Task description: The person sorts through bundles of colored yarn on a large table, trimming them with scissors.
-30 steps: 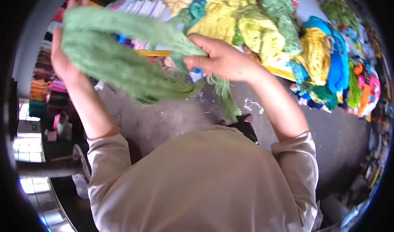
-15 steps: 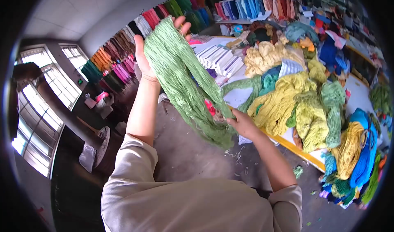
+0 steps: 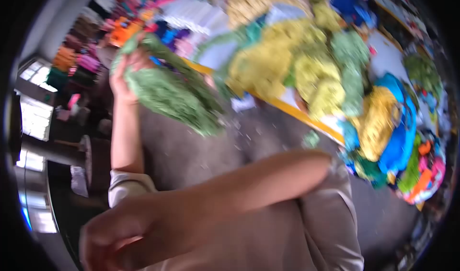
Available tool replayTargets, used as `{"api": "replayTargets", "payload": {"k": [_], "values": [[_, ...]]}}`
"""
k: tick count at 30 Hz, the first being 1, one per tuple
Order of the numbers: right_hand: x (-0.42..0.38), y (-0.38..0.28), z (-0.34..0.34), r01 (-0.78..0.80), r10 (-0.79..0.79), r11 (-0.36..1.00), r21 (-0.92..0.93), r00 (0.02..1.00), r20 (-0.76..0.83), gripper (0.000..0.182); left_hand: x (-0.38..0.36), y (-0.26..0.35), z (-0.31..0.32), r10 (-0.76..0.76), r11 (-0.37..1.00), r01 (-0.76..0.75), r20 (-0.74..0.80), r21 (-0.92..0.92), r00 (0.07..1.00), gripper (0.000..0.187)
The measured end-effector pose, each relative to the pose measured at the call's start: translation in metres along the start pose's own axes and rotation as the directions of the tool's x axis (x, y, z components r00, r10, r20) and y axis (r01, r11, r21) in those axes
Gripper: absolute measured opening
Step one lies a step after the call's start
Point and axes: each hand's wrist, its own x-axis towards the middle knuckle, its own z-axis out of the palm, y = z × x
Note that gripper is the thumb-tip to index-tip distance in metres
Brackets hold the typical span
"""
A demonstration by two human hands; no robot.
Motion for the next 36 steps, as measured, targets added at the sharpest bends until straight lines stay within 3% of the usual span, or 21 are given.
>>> {"api": "replayTargets", "payload": {"k": [5, 7, 10, 11, 12, 13, 15, 16, 17, 18, 19, 20, 21, 22, 23, 24, 25, 27, 30, 33, 36], "values": [[-0.065, -0.044, 0.017, 0.297, -0.237, 0.91, 0.29, 0.946, -0.222, 0.024, -0.107, -0.1, 0.0, 0.081, 0.992, -0.041, -0.366, 0.117, 0.927, 0.022], [-0.106, -0.077, 0.017, 0.186, -0.079, 0.919, 0.347, 0.95, -0.301, 0.019, -0.152, -0.138, 0.012, 0.077, 0.993, -0.027, -0.461, 0.113, 0.884, 0.023], [-0.187, -0.098, -0.005, -0.162, 0.239, 0.947, 0.278, 0.932, -0.272, 0.017, -0.213, -0.195, 0.053, 0.048, 0.997, 0.012, -0.719, 0.078, 0.693, 0.025], [-0.223, -0.099, -0.013, -0.185, 0.285, 0.933, 0.308, 0.903, -0.321, 0.016, -0.252, -0.214, 0.057, 0.07, 0.952, 0.169, -0.717, 0.257, 0.694, 0.027], [-0.258, -0.1, -0.021, -0.204, 0.33, 0.918, 0.341, 0.869, -0.368, 0.015, -0.299, -0.229, 0.061, -0.005, 0.921, 0.306, -0.777, 0.241, 0.629, 0.032], [-0.311, -0.099, -0.031, -0.389, 0.571, 0.807, 0.444, 0.703, -0.423, 0.017, -0.341, -0.252, 0.072, -0.072, 0.884, 0.394, -0.759, 0.252, 0.647, 0.027], [-0.436, -0.07, -0.05, -0.525, 0.704, 0.67, 0.525, 0.224, -0.674, 0.016, -0.387, -0.306, 0.114, -0.31, 0.833, 0.549, -0.88, -0.07, 0.358, 0.035], [-0.514, -0.055, -0.057, -0.639, 0.64, 0.588, 0.496, -0.007, -0.768, 0.017, -0.406, -0.336, 0.134, -0.457, 0.769, 0.582, -0.865, -0.266, 0.209, 0.048], [-0.528, -0.053, -0.074, -0.656, 0.668, 0.556, 0.511, -0.013, -0.744, 0.02, -0.42, -0.365, 0.15, -0.592, 0.681, 0.582, -0.802, -0.444, 0.081, 0.062], [-0.646, -0.035, -0.064, -0.721, 0.498, 0.35, 0.598, -0.398, -0.771, 0.02, -0.432, -0.397, 0.168, -0.715, 0.558, 0.582, -0.699, -0.591, -0.024, 0.077], [-0.707, -0.03, -0.065, -0.929, 0.366, -0.003, 0.371, -0.347, -0.864, 0.021, -0.413, -0.425, 0.178, -0.737, 0.583, 0.509, -0.676, -0.634, 0.002, 0.066], [-0.748, -0.034, -0.072, -0.886, 0.338, -0.357, 0.295, -0.417, -0.844, 0.021, -0.443, -0.454, 0.183, -0.815, 0.47, 0.556, -0.579, -0.686, -0.025, 0.058], [-0.783, -0.036, -0.08, -0.793, 0.276, -0.546, 0.271, -0.475, -0.836, 0.021, -0.472, -0.482, 0.189, -0.879, 0.351, 0.602, -0.473, -0.717, -0.052, 0.05], [-0.827, -0.038, -0.091, -0.681, 0.267, -0.688, 0.25, -0.558, -0.786, 0.021, -0.451, -0.504, 0.187, -0.806, 0.382, 0.686, -0.587, -0.62, -0.082, 0.051], [-0.889, -0.035, -0.096, -0.603, 0.244, -0.776, 0.186, -0.559, -0.793, 0.023, -0.447, -0.524, 0.183, -0.739, 0.402, 0.773, -0.673, -0.49, -0.042, 0.055], [-0.899, -0.038, -0.112, -0.527, 0.262, -0.839, 0.134, -0.609, -0.748, 0.026, -0.474, -0.55, 0.187, -0.711, 0.33, 0.887, -0.703, -0.323, 0.009, 0.057], [-0.926, -0.033, -0.126, -0.526, 0.273, -0.841, 0.127, -0.615, -0.74, 0.026, -0.467, -0.566, 0.184, -0.654, 0.364, 0.899, -0.755, -0.244, 0.06, 0.058], [-0.98, -0.021, -0.155, -0.435, 0.201, -0.899, 0.051, -0.513, -0.834, 0.029, -0.484, -0.591, 0.186, -0.575, 0.358, 0.91, -0.817, -0.21, 0.037, 0.059], [-1.041, -0.006, -0.219, -0.351, 0.106, -0.926, 0.143, -0.603, -0.791, 0.034, -0.5, -0.603, 0.184, -0.563, 0.239, 0.966, -0.825, -0.101, 0.053, 0.058], [-1.1, 0.011, -0.271, -0.237, 0.074, -0.963, 0.129, -0.691, -0.719, 0.042, -0.517, -0.619, 0.195, -0.601, 0.118, 0.962, -0.789, -0.248, -0.129, 0.048], [-1.132, 0.028, -0.303, -0.216, 0.072, -0.972, 0.097, -0.661, -0.747, 0.041, -0.526, -0.632, 0.2, -0.61, 0.059, 0.915, -0.74, -0.399, -0.284, 0.039]]}}
